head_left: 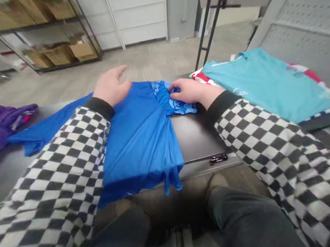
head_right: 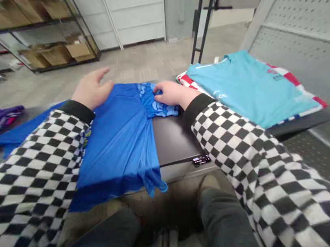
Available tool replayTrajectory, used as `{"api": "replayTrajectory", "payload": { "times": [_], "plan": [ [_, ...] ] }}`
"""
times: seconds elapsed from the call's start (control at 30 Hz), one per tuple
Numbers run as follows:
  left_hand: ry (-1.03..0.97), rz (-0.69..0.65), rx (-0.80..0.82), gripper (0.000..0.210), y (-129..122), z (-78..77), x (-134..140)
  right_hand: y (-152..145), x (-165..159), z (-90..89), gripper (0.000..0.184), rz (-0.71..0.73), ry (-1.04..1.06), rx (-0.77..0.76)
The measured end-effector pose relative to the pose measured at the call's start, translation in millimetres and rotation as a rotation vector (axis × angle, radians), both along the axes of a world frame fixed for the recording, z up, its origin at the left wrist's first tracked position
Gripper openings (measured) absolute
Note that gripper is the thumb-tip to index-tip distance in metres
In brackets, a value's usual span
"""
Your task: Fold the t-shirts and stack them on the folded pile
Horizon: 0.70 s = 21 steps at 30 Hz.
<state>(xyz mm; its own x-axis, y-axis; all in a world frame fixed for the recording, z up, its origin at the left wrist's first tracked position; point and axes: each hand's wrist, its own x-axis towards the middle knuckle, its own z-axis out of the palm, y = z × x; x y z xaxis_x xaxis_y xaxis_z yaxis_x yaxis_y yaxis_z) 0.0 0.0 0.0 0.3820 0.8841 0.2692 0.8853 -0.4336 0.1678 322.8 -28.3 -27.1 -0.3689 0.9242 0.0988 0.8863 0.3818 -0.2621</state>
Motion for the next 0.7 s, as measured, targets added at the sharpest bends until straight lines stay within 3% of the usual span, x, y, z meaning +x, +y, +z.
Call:
{"api": "replayTrajectory", "payload": {
  "times": [0.13,0.23,0.4,0.53,0.63,0.7],
  "plan": [
    [0.222,-0.123,-0.282,0.082,-14,-31.3,36,4,4,-6.8,0.055,-0.008,0.036,-0.002],
    [0.254,-0.099,-0.316,0.085,-18,-37.9,46,12,8,-14.8,0.062,0.022,0.033,-0.002],
    [0.204,-0.106,-0.258,0.08,-20,-38.4,40,40,12,-30.3,0.073,0.109,-0.047,0.031],
    [0.139,-0.099,-0.152,0.073,-28,-39.3,39,57,6,-34.6,0.073,0.079,-0.092,0.007],
    [0.112,-0.12,0.041,0.062,-45,-28.3,44,56,2,-32.5,0.079,0.067,-0.092,-0.008],
    [0.124,-0.138,0.136,0.056,-70,-13.8,47,48,1,-28.3,0.082,0.076,-0.059,0.02]
  ]
}}
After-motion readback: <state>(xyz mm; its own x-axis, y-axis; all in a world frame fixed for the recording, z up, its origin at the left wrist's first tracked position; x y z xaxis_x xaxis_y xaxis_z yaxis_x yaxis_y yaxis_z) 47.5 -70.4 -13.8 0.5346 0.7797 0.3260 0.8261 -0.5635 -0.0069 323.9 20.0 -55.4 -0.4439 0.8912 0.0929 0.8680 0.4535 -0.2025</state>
